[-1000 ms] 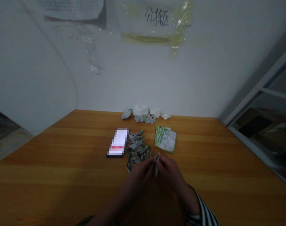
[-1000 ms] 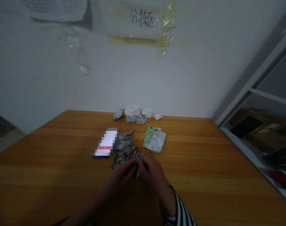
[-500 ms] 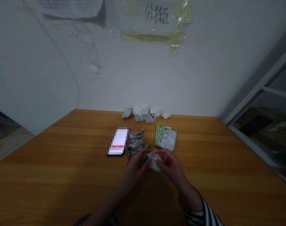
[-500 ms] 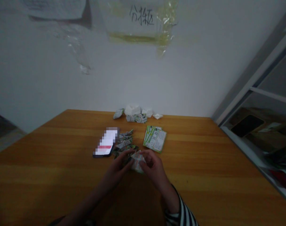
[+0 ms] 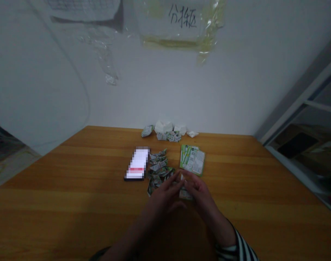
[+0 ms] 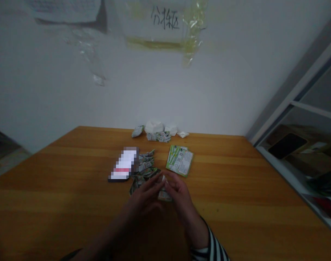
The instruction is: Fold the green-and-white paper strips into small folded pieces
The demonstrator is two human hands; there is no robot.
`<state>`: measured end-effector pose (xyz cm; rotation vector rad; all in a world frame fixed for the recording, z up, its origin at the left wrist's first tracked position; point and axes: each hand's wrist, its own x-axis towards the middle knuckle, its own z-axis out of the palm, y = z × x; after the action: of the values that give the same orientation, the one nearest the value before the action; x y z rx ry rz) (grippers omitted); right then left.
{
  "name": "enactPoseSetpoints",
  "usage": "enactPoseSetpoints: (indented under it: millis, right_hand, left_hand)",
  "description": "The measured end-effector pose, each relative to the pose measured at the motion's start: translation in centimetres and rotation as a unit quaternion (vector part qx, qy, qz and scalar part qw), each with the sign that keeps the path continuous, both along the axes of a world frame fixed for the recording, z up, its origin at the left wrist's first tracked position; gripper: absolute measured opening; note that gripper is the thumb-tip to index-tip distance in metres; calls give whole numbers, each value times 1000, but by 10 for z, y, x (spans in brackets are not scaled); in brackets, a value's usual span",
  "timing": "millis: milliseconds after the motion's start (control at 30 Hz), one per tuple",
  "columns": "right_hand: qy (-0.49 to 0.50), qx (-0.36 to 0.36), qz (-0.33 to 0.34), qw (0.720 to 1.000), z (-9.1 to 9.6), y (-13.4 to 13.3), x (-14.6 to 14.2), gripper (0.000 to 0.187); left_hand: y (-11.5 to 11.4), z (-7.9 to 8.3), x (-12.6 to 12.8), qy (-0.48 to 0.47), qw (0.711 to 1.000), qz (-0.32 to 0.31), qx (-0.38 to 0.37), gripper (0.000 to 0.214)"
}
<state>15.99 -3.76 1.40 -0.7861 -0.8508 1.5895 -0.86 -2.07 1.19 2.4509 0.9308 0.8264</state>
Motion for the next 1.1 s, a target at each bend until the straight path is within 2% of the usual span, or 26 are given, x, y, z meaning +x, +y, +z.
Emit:
enactPoseSetpoints:
  millis: [100, 200, 333, 500, 567, 667, 767, 867, 1000, 1100]
  right_hand:
    - [77, -23, 22, 997, 4, -2, 1, 58]
    - [100, -28, 51, 993, 10, -6, 1, 57]
    - [62, -11, 72, 995, 16, -9, 1, 51]
    - [-108, 96, 51, 988, 8, -5, 0, 51]
    - [-155, 120, -12, 981, 3, -2, -1, 39]
    - [-177, 107, -121, 971, -2, -1, -4, 18]
    - [-198, 78, -178, 961, -2, -3, -6, 12]
    - [-214, 71, -207, 952, -1, -5, -8, 16]
    - [-202, 77, -210, 953, 0, -8, -12, 26]
    - [-172, 61, -223, 958, -1, -10, -19, 23]
  left_hand:
    - [-1, -1, -2, 29, 994, 24, 106, 54]
    - [-3, 6, -1, 24, 979, 47, 198, 43]
    - [-3, 13, -3, -26, 972, 63, 224, 29]
    - [-1, 14, -7, -126, 965, 179, 143, 16]
    - [-3, 15, -7, -151, 970, 166, 92, 17]
    - [-6, 17, -3, -196, 971, 130, -37, 18]
    - [-9, 21, 3, -263, 937, 159, -167, 11]
    - [-9, 25, 8, -314, 890, 192, -268, 9]
    - [-10, 28, 13, -343, 850, 222, -331, 19]
    - [-11, 25, 17, -368, 828, 235, -352, 22]
